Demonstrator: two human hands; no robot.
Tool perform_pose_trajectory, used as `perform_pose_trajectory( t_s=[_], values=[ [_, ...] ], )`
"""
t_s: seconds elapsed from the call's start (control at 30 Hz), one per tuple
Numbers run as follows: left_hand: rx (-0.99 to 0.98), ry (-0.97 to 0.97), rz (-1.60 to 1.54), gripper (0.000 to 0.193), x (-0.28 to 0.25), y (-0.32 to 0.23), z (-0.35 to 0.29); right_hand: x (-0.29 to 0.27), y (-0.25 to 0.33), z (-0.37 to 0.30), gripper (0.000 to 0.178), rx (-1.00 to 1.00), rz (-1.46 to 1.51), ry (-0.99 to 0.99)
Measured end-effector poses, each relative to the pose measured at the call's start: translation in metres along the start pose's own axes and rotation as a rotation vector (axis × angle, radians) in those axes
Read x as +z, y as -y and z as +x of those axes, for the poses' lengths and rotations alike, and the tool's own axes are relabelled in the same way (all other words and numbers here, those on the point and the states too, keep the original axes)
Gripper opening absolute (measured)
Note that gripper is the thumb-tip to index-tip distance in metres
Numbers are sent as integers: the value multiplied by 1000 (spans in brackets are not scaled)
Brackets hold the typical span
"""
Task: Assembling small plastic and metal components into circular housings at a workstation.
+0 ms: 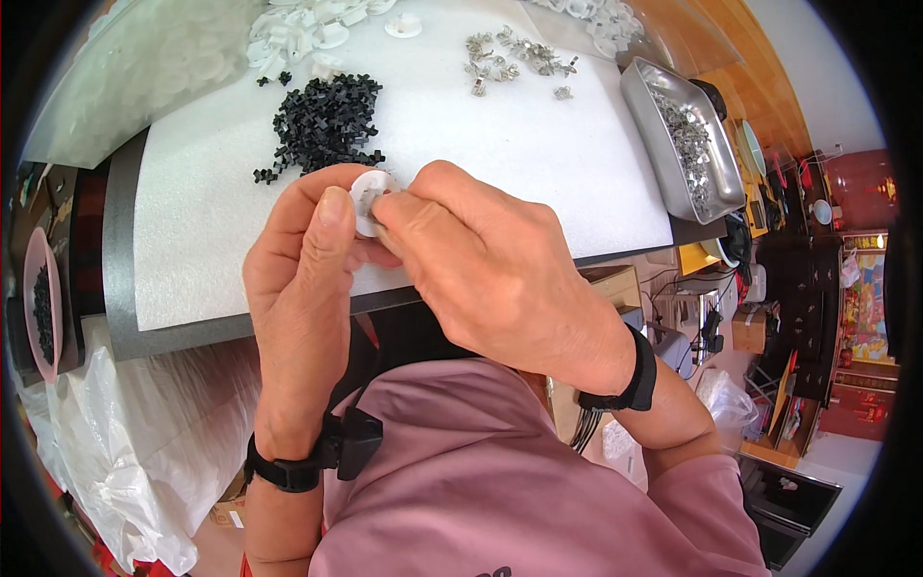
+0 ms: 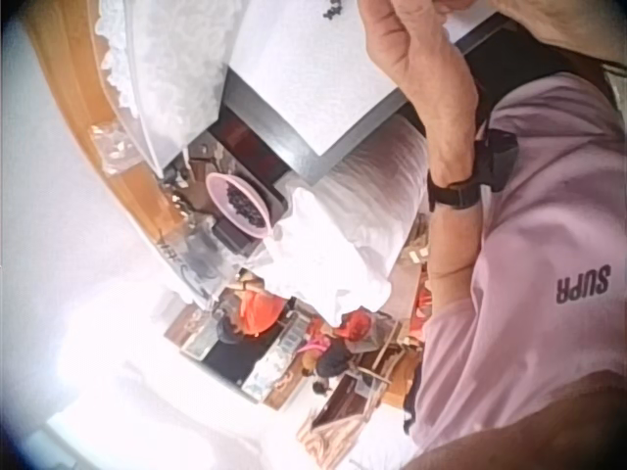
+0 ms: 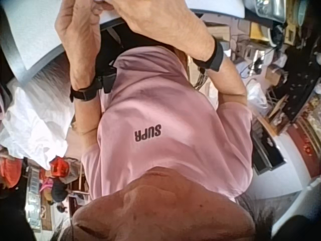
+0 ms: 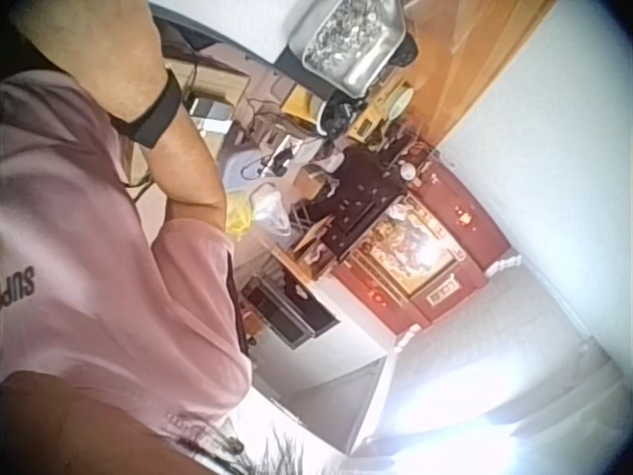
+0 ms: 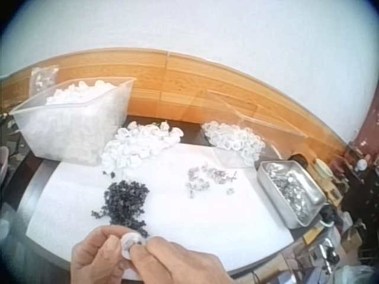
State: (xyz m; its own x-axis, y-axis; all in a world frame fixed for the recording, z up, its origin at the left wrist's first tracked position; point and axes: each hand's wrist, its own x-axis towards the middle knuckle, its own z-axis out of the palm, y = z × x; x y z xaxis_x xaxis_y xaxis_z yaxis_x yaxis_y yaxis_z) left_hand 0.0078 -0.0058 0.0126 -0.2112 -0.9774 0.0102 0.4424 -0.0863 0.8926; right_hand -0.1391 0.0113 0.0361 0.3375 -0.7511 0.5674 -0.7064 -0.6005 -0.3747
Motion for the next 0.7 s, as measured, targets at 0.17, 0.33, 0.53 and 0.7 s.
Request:
perform_pose_trajectory(
  t_s=[0.17,0.33,0.53,0.7],
  values=[
    [29,14,74,29,1,1,-1,2,-5,-4,29,-12,43,-38],
    [52,27,42,28,-2,2,1,4,-3,-4,30,7,120,-77],
    [6,80,-29,26,-6,1,0,0,-6,-3,30,21,168,-36],
    [2,69,-70,26,-8,3,-1,-1,-1,-3,31,29,130,-30]
  ],
)
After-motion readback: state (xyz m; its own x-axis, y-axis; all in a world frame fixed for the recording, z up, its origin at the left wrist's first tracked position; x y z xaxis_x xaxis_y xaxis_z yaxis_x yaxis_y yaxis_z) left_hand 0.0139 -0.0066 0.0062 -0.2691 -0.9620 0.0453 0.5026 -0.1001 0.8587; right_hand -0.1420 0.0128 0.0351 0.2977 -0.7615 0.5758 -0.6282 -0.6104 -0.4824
